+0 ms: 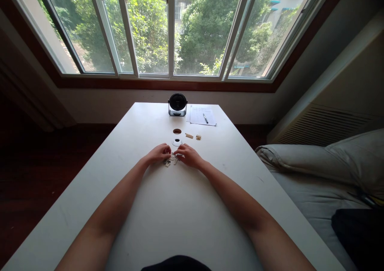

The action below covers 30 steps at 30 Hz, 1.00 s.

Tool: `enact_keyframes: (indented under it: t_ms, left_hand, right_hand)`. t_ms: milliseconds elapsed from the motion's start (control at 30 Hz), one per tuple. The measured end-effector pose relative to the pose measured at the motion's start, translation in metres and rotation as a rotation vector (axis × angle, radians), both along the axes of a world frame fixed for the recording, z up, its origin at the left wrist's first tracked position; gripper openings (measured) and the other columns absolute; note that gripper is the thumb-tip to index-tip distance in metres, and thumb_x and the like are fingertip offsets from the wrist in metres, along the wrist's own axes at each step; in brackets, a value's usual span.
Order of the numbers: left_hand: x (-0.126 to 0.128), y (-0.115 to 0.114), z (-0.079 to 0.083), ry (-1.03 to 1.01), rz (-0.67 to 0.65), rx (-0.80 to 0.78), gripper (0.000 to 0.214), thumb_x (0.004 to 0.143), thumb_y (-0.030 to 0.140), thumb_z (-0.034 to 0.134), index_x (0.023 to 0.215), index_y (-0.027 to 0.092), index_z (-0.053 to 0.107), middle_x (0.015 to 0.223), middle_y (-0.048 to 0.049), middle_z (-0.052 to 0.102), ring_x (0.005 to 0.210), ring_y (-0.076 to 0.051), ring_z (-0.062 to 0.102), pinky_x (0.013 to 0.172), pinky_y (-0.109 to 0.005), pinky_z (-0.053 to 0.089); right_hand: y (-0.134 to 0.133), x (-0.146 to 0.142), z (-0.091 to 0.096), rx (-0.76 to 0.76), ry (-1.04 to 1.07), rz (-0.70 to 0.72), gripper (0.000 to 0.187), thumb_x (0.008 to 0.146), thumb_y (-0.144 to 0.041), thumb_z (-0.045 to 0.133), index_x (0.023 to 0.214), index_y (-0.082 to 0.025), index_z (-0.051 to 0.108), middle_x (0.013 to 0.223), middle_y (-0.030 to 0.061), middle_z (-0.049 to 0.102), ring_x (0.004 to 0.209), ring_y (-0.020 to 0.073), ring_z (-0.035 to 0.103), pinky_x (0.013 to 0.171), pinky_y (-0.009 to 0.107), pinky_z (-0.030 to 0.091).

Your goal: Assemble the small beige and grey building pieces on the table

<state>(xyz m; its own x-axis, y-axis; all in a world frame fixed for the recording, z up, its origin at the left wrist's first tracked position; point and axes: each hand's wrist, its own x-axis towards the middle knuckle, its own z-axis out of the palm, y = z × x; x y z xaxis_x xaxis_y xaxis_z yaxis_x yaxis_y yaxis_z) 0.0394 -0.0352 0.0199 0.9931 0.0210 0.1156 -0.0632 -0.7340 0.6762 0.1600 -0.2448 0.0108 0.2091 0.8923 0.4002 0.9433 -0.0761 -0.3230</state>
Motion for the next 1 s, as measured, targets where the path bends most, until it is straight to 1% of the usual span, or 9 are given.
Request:
enact_keyframes:
  t_ms: [67,133,233,400,533,667,733,867,1000]
  left_hand:
    - [-0.001,0.000,0.001,0.002,0.007,-0.012,0.020,0.078,0.033,0.064,0.094,0.021,0.068,0.095,-0.0034,0.061,0.081,-0.017,0.058,0.074,-0.029,0.049]
    - [-0.002,0.000,0.002,0.002,0.005,-0.023,0.028,0.078,0.032,0.064,0.104,0.023,0.069,0.095,-0.0033,0.061,0.081,-0.017,0.058,0.076,-0.029,0.050]
    - [-0.002,0.000,0.002,-0.006,-0.016,-0.027,0.035,0.079,0.031,0.062,0.113,0.025,0.069,0.096,-0.0032,0.061,0.080,-0.016,0.059,0.079,-0.029,0.050]
    - [-0.001,0.000,0.001,-0.033,0.027,-0.013,0.027,0.080,0.030,0.061,0.103,0.025,0.073,0.095,-0.0029,0.061,0.081,-0.016,0.060,0.080,-0.028,0.051]
    - [-0.001,0.001,-0.001,-0.074,0.043,-0.008,0.021,0.083,0.031,0.059,0.097,0.023,0.072,0.092,-0.0029,0.062,0.082,-0.017,0.060,0.078,-0.029,0.050]
    - [-0.001,0.002,-0.003,-0.094,0.052,-0.008,0.015,0.083,0.032,0.062,0.090,0.022,0.071,0.090,-0.0030,0.061,0.080,-0.017,0.060,0.075,-0.029,0.050]
    - [-0.001,0.001,-0.003,-0.092,0.056,-0.019,0.015,0.083,0.033,0.064,0.090,0.022,0.070,0.091,-0.0034,0.061,0.079,-0.016,0.060,0.074,-0.030,0.050]
    - [-0.003,-0.002,0.000,-0.084,0.047,-0.026,0.021,0.079,0.035,0.070,0.097,0.023,0.070,0.094,-0.0040,0.060,0.082,-0.017,0.060,0.076,-0.030,0.051]
    - [-0.003,-0.002,0.000,-0.069,0.040,0.002,0.022,0.080,0.036,0.068,0.098,0.024,0.071,0.097,-0.0039,0.059,0.084,-0.017,0.060,0.077,-0.029,0.051]
  right_hand:
    - [0.001,-0.003,0.001,-0.016,-0.022,0.023,0.021,0.093,-0.024,0.064,0.111,-0.030,0.072,0.100,0.0060,0.064,0.098,0.0205,0.055,0.088,0.033,0.045]
    - [0.001,-0.003,0.000,-0.022,-0.039,0.013,0.023,0.094,-0.024,0.063,0.114,-0.030,0.071,0.100,0.0062,0.064,0.098,0.0208,0.055,0.088,0.033,0.045]
    - [0.000,-0.001,0.000,-0.025,-0.048,0.000,0.021,0.094,-0.025,0.063,0.113,-0.029,0.072,0.100,0.0061,0.064,0.097,0.0206,0.054,0.088,0.033,0.045]
    - [-0.003,0.002,0.001,-0.017,-0.050,-0.052,0.015,0.093,-0.024,0.065,0.104,-0.027,0.074,0.099,0.0064,0.065,0.097,0.0212,0.054,0.088,0.034,0.045]
    - [-0.003,0.002,0.000,-0.015,-0.063,-0.096,0.016,0.094,-0.023,0.063,0.105,-0.026,0.073,0.100,0.0067,0.065,0.099,0.0217,0.053,0.089,0.034,0.045]
    - [-0.002,0.006,-0.003,-0.013,-0.060,-0.147,0.016,0.094,-0.018,0.061,0.102,-0.025,0.073,0.099,0.0073,0.065,0.100,0.0219,0.053,0.089,0.034,0.045]
    - [-0.003,0.009,-0.004,-0.010,-0.056,-0.179,0.017,0.093,-0.015,0.060,0.098,-0.024,0.073,0.099,0.0075,0.065,0.100,0.0219,0.053,0.089,0.034,0.045]
    - [-0.006,0.017,-0.006,0.000,-0.023,-0.223,0.021,0.088,-0.007,0.061,0.092,-0.024,0.072,0.097,0.0061,0.064,0.098,0.0212,0.052,0.087,0.033,0.045]
    - [-0.010,0.026,-0.011,0.029,0.033,-0.248,0.025,0.084,-0.002,0.057,0.084,-0.023,0.070,0.094,0.0043,0.064,0.096,0.0201,0.053,0.085,0.032,0.046]
